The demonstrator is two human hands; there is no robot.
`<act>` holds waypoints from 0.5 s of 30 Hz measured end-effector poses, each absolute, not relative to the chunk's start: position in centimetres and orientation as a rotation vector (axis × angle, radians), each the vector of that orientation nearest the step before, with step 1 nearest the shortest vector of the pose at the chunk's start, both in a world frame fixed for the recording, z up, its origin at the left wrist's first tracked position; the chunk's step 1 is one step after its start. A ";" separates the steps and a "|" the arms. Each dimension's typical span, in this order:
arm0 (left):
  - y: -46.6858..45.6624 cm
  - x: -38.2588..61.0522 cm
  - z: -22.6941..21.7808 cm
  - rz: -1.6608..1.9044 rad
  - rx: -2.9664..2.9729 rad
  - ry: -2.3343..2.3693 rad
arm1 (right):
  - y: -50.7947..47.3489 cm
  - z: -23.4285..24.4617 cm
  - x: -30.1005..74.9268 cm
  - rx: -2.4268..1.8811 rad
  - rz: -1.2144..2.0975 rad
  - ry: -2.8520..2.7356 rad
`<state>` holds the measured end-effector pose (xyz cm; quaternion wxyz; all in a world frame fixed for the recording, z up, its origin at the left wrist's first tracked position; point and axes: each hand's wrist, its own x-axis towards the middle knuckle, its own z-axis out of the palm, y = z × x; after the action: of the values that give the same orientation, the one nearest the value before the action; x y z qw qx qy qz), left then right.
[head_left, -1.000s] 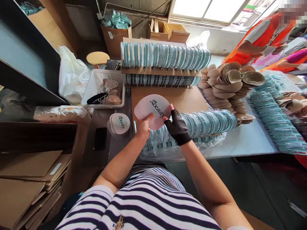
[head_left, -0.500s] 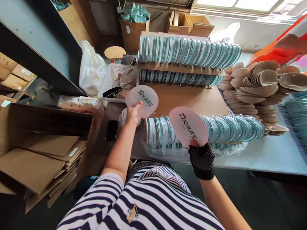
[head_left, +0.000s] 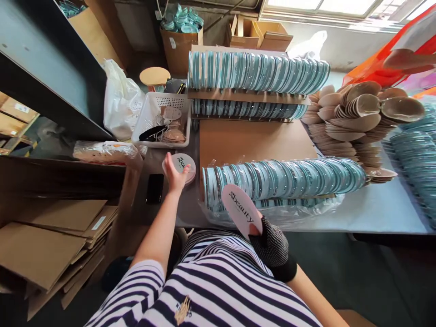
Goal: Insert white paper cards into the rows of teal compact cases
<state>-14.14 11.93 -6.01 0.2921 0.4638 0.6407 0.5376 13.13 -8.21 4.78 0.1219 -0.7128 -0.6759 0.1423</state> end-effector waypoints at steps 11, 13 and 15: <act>9.5 -5.9 -5.3 1.371 0.741 1.091 | -1.4 0.5 5.8 -2.027 0.614 -2.424; 9.6 -6.1 -5.2 1.329 0.714 1.086 | -1.4 -0.1 5.8 -1.972 0.533 -2.343; 9.7 -6.2 -5.1 1.319 0.706 1.089 | -1.8 -0.2 6.2 -1.950 0.460 -2.244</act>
<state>-6.17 9.65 -5.07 0.6016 0.3049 0.4700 0.5695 6.17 -1.82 -0.20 0.0666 -0.6467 -0.7444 0.1525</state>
